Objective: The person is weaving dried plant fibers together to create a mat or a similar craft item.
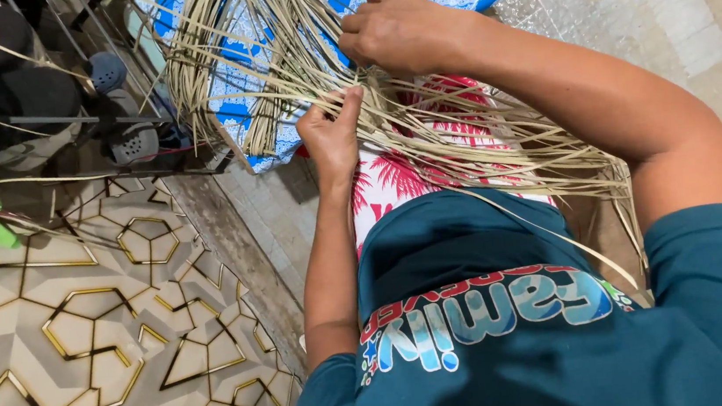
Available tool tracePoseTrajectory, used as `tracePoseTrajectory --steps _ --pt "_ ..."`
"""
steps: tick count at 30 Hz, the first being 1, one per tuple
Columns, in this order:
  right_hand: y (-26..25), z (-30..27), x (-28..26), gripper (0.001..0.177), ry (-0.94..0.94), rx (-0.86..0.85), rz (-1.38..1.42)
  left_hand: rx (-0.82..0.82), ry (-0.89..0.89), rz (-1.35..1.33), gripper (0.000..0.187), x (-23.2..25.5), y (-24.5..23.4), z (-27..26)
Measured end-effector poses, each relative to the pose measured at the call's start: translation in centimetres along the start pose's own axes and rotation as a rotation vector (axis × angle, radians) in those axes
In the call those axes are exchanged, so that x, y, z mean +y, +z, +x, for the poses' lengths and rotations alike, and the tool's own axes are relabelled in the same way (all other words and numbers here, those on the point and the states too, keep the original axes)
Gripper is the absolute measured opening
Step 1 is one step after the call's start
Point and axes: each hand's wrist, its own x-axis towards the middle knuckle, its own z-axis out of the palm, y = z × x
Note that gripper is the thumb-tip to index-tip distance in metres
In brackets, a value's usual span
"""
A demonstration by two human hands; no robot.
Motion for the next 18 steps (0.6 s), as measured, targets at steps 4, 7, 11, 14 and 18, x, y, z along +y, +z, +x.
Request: tracePoseTrajectory --steps 4,7,11,14,18 --pt "0.5 -0.1 0.5 0.008 -0.003 0.051 -0.013 -0.016 0.025 0.003 0.02 -0.2 -0.2 0.0" --pt "0.5 0.0 0.7 0.011 0.005 0.033 0.025 -0.035 0.036 -0.023 0.014 -0.1 -0.5 0.1" --pt "-0.2 0.0 0.8 0.017 0.046 -0.009 0.072 -0.091 0.059 -0.105 0.005 0.2 -0.9 0.4" --pt "0.4 0.2 1.1 0.021 0.044 0.041 0.058 -0.147 0.007 -0.17 0.003 -0.6 -1.3 0.9" --pt "0.1 0.5 1.0 0.014 0.097 0.006 0.12 -0.123 -0.099 -0.178 0.05 -0.6 -1.7 1.6"
